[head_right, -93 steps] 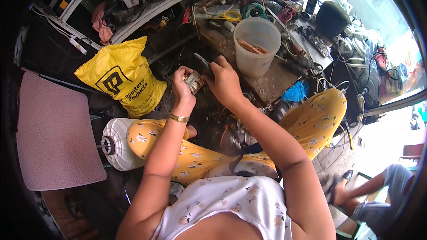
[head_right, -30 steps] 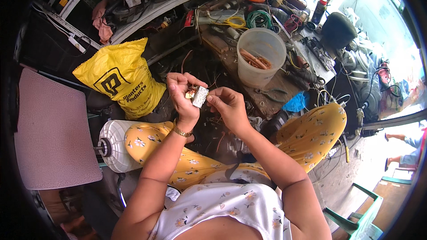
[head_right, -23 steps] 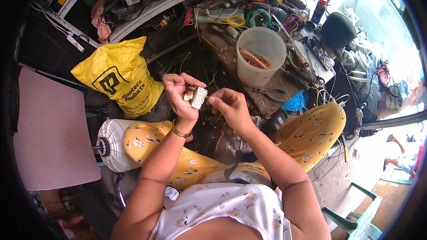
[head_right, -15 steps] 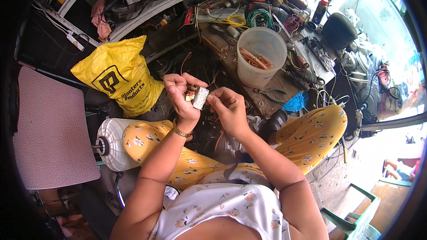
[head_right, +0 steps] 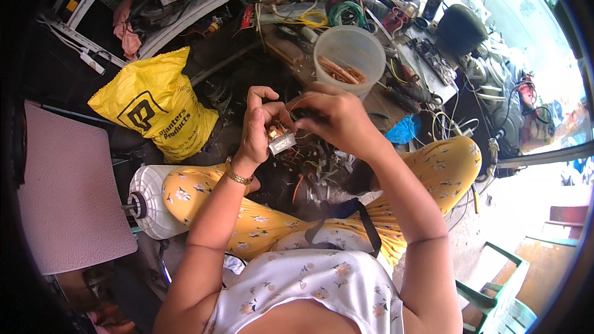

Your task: The person works on a small electronic component by hand, using a pair of pliers to adjust internal parts and applying a substance from a container.

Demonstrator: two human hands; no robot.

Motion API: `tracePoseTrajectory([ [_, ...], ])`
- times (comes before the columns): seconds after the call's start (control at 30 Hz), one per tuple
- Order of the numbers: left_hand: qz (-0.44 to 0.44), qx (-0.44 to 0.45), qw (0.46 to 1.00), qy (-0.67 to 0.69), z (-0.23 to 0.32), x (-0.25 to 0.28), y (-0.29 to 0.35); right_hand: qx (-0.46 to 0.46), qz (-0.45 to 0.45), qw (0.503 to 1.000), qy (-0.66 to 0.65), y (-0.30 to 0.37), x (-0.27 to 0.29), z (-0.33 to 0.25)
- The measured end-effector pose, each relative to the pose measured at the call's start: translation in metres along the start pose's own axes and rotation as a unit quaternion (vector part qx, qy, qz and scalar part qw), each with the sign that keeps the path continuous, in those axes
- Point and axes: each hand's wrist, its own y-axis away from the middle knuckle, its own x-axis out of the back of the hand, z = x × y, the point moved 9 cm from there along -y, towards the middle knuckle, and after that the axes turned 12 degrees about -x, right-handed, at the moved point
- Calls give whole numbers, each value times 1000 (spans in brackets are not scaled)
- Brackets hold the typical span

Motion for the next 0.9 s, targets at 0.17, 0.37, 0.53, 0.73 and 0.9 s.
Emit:
tracePoseTrajectory([
  [0.17,0,20,1000,22,0,-12,-9,105,-110,983,105,-7,-15,-17],
  [0.37,16,77,993,87,-7,-13,-13,136,-80,977,141,-8,-15,-32],
  [0.53,-63,115,987,91,-9,-32,-11,22,50,991,119,-21,12,2],
  [0.73,103,210,897,374,-53,-21,-3,37,196,953,227,-57,98,19],
  [0.9,167,247,864,405,-60,-11,0,1,126,898,421,-59,96,54],
])
